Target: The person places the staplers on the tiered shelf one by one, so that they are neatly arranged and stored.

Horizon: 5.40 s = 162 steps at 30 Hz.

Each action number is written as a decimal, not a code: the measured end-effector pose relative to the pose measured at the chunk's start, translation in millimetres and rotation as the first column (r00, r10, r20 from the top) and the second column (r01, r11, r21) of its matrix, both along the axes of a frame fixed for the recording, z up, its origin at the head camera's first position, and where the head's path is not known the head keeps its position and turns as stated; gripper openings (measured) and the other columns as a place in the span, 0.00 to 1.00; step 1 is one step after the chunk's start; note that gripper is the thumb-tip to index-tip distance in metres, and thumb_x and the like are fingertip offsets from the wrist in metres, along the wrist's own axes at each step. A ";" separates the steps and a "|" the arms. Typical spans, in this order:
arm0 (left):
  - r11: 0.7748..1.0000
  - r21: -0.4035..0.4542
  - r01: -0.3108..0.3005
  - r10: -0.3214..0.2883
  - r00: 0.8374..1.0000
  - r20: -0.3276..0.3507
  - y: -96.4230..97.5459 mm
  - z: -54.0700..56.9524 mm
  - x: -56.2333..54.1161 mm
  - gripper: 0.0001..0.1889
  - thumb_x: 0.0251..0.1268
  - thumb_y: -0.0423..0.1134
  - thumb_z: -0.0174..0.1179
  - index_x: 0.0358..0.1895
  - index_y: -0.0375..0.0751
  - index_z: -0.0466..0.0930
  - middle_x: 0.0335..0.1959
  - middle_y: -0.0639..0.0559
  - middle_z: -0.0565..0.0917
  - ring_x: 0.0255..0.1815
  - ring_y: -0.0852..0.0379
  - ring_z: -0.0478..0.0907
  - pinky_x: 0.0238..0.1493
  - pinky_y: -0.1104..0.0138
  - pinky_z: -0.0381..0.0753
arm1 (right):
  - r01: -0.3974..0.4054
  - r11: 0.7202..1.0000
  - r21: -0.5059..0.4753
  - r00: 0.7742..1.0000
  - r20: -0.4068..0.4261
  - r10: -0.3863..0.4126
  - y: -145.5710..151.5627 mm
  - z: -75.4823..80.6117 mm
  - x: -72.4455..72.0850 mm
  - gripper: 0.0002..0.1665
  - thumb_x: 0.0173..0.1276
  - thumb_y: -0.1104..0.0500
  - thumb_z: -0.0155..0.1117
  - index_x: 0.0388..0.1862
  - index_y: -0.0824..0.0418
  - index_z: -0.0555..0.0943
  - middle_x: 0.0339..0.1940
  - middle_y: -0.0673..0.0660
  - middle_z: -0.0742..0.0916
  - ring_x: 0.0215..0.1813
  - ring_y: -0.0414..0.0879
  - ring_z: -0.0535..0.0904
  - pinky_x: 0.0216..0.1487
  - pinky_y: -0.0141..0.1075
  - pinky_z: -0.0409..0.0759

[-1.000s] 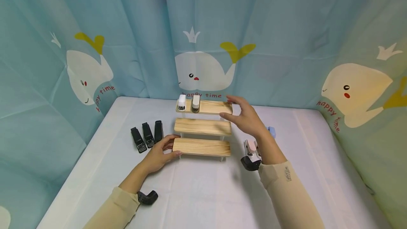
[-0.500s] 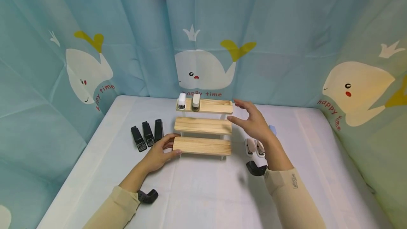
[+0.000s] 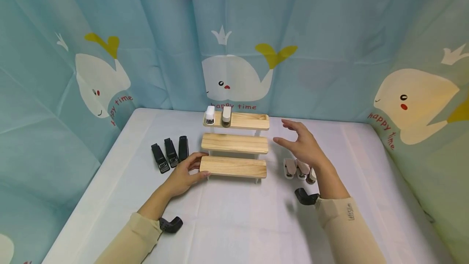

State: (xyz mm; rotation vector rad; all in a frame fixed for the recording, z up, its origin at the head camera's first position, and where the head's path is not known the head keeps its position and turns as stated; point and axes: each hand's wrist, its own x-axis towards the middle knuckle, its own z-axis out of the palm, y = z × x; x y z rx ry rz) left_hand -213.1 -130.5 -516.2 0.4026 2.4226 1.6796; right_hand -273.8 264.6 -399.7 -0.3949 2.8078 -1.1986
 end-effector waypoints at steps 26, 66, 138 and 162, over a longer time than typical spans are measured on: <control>1.000 -0.013 -0.017 0.017 1.000 0.004 -0.1 -0.7 -0.8 0.33 0.65 0.55 0.71 0.72 0.66 0.70 0.64 0.54 0.83 0.69 0.48 0.78 0.72 0.47 0.74 | -0.011 0.975 0.224 0.999 0.048 0.000 49.6 -12.3 -7.9 0.51 0.75 0.43 0.66 0.82 0.68 0.57 0.77 0.75 0.66 0.78 0.75 0.57 0.68 0.73 0.63; 1.000 -0.010 -0.021 0.021 1.000 0.003 0.1 -0.9 -0.5 0.33 0.64 0.55 0.73 0.71 0.67 0.70 0.61 0.57 0.85 0.69 0.51 0.79 0.72 0.47 0.73 | -0.051 0.951 0.305 0.987 0.161 0.002 83.7 -46.5 -21.2 0.50 0.73 0.45 0.69 0.77 0.79 0.61 0.75 0.84 0.64 0.75 0.83 0.57 0.69 0.76 0.62; 1.000 -0.006 -0.017 0.017 1.000 0.008 0.4 -3.4 -1.2 0.32 0.65 0.55 0.71 0.71 0.68 0.70 0.62 0.55 0.84 0.69 0.48 0.79 0.72 0.46 0.73 | 0.010 0.982 0.186 0.998 0.054 -0.020 33.2 -14.8 -5.2 0.49 0.69 0.39 0.71 0.78 0.64 0.65 0.74 0.69 0.74 0.74 0.70 0.68 0.68 0.70 0.67; 1.000 -0.013 -0.021 0.021 0.999 0.025 0.3 -2.0 -0.2 0.33 0.64 0.57 0.72 0.71 0.70 0.70 0.63 0.55 0.84 0.70 0.48 0.78 0.73 0.46 0.72 | -0.006 0.980 0.201 1.000 0.014 0.003 12.7 7.3 -2.7 0.48 0.68 0.37 0.72 0.77 0.62 0.67 0.72 0.68 0.76 0.72 0.66 0.71 0.63 0.65 0.73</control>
